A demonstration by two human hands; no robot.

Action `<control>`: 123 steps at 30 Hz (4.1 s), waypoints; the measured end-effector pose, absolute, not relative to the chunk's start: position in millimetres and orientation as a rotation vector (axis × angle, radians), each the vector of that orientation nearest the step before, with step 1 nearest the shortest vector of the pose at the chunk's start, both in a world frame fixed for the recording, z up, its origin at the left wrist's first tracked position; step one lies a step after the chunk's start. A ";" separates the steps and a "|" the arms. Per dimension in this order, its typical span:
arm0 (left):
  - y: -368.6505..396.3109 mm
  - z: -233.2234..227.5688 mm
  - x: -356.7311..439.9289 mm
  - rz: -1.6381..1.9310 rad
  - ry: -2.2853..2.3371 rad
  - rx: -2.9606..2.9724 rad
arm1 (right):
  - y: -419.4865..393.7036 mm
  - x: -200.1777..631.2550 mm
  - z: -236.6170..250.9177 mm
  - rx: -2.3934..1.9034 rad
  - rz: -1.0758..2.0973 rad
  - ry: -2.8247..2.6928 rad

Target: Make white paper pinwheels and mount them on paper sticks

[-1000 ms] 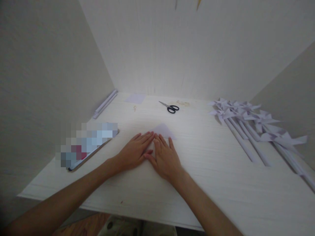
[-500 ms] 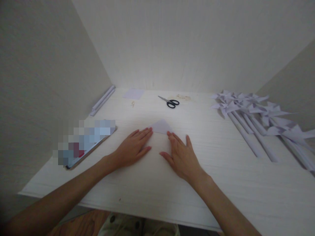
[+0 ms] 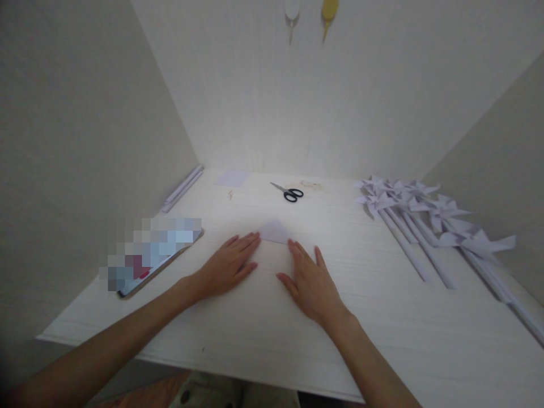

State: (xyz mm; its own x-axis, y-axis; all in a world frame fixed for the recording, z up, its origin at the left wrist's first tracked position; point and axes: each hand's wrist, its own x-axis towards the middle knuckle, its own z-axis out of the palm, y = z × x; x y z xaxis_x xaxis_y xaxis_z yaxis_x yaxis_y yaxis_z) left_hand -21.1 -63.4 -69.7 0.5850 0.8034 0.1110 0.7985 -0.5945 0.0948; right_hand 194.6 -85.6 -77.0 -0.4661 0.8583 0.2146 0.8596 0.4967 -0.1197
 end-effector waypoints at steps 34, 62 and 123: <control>-55.3 -67.3 -47.3 0.257 1.475 2.617 | -85.0 192.1 -75.2 -1.568 -0.076 -2.438; -37.7 -75.3 -1.1 0.366 1.281 2.706 | -62.4 175.2 -73.2 -1.366 0.119 -2.565; -32.0 -61.5 -8.8 0.753 1.102 1.357 | -29.0 165.5 -69.2 -1.128 1.198 -1.082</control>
State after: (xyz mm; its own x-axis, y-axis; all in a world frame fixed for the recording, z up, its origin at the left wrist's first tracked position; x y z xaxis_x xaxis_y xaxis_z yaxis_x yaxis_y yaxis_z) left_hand -8.8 -32.0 -61.5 0.3477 0.9214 -0.1735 0.1737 0.1186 0.9776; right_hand 165.5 -29.0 -69.2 0.0669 0.9975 0.0229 -0.1239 0.0311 -0.9918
